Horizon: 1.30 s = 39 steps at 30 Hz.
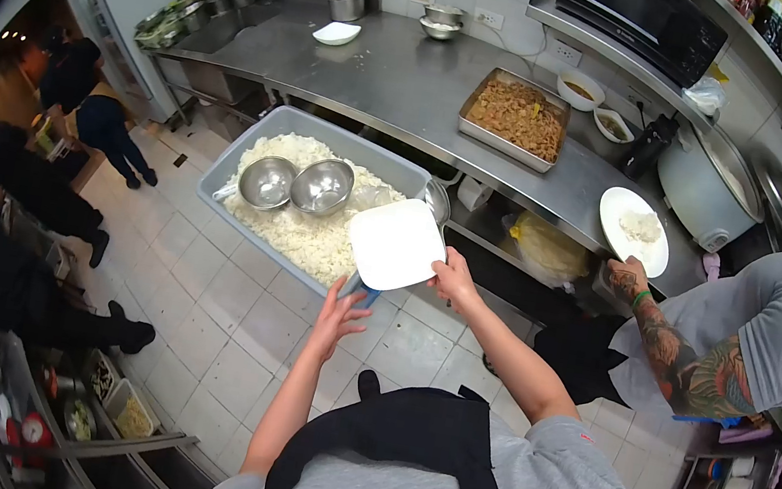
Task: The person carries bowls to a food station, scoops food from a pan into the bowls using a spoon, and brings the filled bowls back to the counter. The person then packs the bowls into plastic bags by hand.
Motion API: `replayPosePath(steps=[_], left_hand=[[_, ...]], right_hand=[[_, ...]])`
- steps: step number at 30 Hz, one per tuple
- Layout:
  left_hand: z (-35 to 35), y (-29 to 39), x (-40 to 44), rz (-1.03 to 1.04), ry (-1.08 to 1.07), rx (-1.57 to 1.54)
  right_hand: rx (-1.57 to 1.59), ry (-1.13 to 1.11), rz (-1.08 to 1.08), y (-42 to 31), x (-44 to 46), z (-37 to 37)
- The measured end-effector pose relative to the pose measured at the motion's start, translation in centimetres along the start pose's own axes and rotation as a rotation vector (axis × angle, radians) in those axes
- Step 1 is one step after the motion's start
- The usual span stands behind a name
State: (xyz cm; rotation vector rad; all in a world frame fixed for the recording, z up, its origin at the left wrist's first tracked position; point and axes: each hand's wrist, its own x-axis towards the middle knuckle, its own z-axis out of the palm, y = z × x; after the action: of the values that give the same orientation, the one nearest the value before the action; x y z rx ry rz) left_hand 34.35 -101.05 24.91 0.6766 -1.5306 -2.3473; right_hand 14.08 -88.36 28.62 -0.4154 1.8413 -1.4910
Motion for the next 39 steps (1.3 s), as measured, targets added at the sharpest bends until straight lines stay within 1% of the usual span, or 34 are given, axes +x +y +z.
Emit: replayPosePath(steps=[1, 3, 4, 6, 7, 8, 9, 12, 13, 14, 16, 17, 19, 20, 22, 23, 25, 26, 27, 29, 30, 31, 33, 34, 35, 37, 38, 39], left_hand=[[1.1, 1.4, 1.3, -0.015, -0.014, -0.002], [2.8, 3.1, 3.6, -0.045, -0.074, -0.159], [3.4, 3.2, 4.4, -0.061, -0.091, -0.159], [4.5, 3.5, 6.2, -0.025, -0.068, -0.161], [4.9, 3.7, 7.2, -0.035, -0.083, -0.161], [5.3, 3.8, 8.0, -0.013, -0.078, -0.182], [5.8, 3.7, 8.7, 0.007, -0.067, -0.207], [6.4, 4.2, 11.5, -0.028, -0.098, -0.233], [6.8, 4.6, 12.3, -0.033, -0.096, -0.239], [7.2, 5.1, 13.1, -0.017, -0.092, -0.198], [7.7, 5.8, 14.9, -0.001, -0.085, -0.134], [7.7, 6.0, 15.9, 0.002, -0.076, -0.127], [7.9, 6.3, 18.1, -0.022, -0.116, -0.131], [8.1, 6.5, 18.9, -0.028, -0.115, -0.11], [8.6, 6.6, 20.5, -0.038, -0.119, -0.104], [8.8, 6.6, 21.3, -0.041, -0.116, -0.102], [9.5, 6.9, 22.5, -0.065, -0.116, -0.128], [9.8, 7.1, 23.1, -0.085, -0.109, -0.152], [10.0, 7.3, 23.7, -0.094, -0.114, -0.151], [10.4, 7.6, 25.2, -0.089, -0.122, -0.146], [10.5, 7.7, 26.1, -0.1, -0.127, -0.145], [10.5, 8.0, 27.1, -0.089, -0.135, -0.12], [10.3, 8.4, 28.3, -0.101, -0.146, -0.084], [10.4, 8.8, 29.0, -0.083, -0.129, -0.078], [10.6, 9.4, 29.9, -0.06, -0.114, -0.076], [10.4, 10.3, 31.3, -0.056, -0.129, -0.059], [10.3, 10.7, 32.0, -0.072, -0.122, -0.057], [10.2, 11.0, 32.6, -0.089, -0.113, -0.056]], right_hand=[[0.002, 0.017, 0.012, -0.1, 0.2, 0.3], [0.009, 0.065, -0.059, -0.5, 0.6, 0.6], [0.013, 0.086, -0.049, -0.6, 0.7, 0.5], [-0.011, 0.112, -0.113, -1.1, 1.1, -0.2], [-0.01, 0.13, -0.108, -1.5, 1.5, -0.7], [-0.076, 0.114, -0.085, -2.0, 1.8, -1.6], [-0.146, 0.092, -0.058, -2.5, 2.1, -2.5], [0.048, 0.124, -0.096, -4.8, 2.0, -6.4], [0.059, 0.079, -0.157, -5.4, 1.8, -8.2], [0.159, 0.054, -0.223, -5.5, 2.0, -10.1], [0.193, 0.104, -0.301, -6.9, 2.1, -12.9], [0.171, 0.131, -0.278, -7.6, 2.4, -14.4], [0.073, 0.048, -0.202, -7.8, 4.1, -18.1], [0.08, 0.053, -0.2, -7.9, 4.8, -19.0], [0.243, -0.002, -0.226, -9.9, 4.9, -20.5], [0.242, 0.007, -0.224, -10.8, 4.7, -20.8], [0.326, -0.079, -0.56, -12.8, 4.8, -20.0], [0.14, 0.121, -0.582, -13.6, 5.5, -19.9], [0.141, 0.129, -0.576, -13.7, 6.3, -20.7], [0.048, 0.328, -0.568, -13.6, 8.6, -22.6], [0.006, 0.403, -0.616, -13.7, 9.6, -23.2], [0.007, 0.413, -0.607, -13.9, 10.6, -24.1], [-0.218, 0.587, -0.58, -14.1, 12.0, -25.4], [-0.271, 0.659, -0.589, -14.7, 12.5, -25.7], [-0.273, 0.671, -0.584, -15.3, 12.9, -26.0], [-0.419, 0.638, -0.503, -16.9, 13.9, -26.9], [-0.426, 0.644, -0.504, -17.5, 14.6, -27.4], [-0.493, 0.581, -0.444, -18.1, 15.3, -27.8]])
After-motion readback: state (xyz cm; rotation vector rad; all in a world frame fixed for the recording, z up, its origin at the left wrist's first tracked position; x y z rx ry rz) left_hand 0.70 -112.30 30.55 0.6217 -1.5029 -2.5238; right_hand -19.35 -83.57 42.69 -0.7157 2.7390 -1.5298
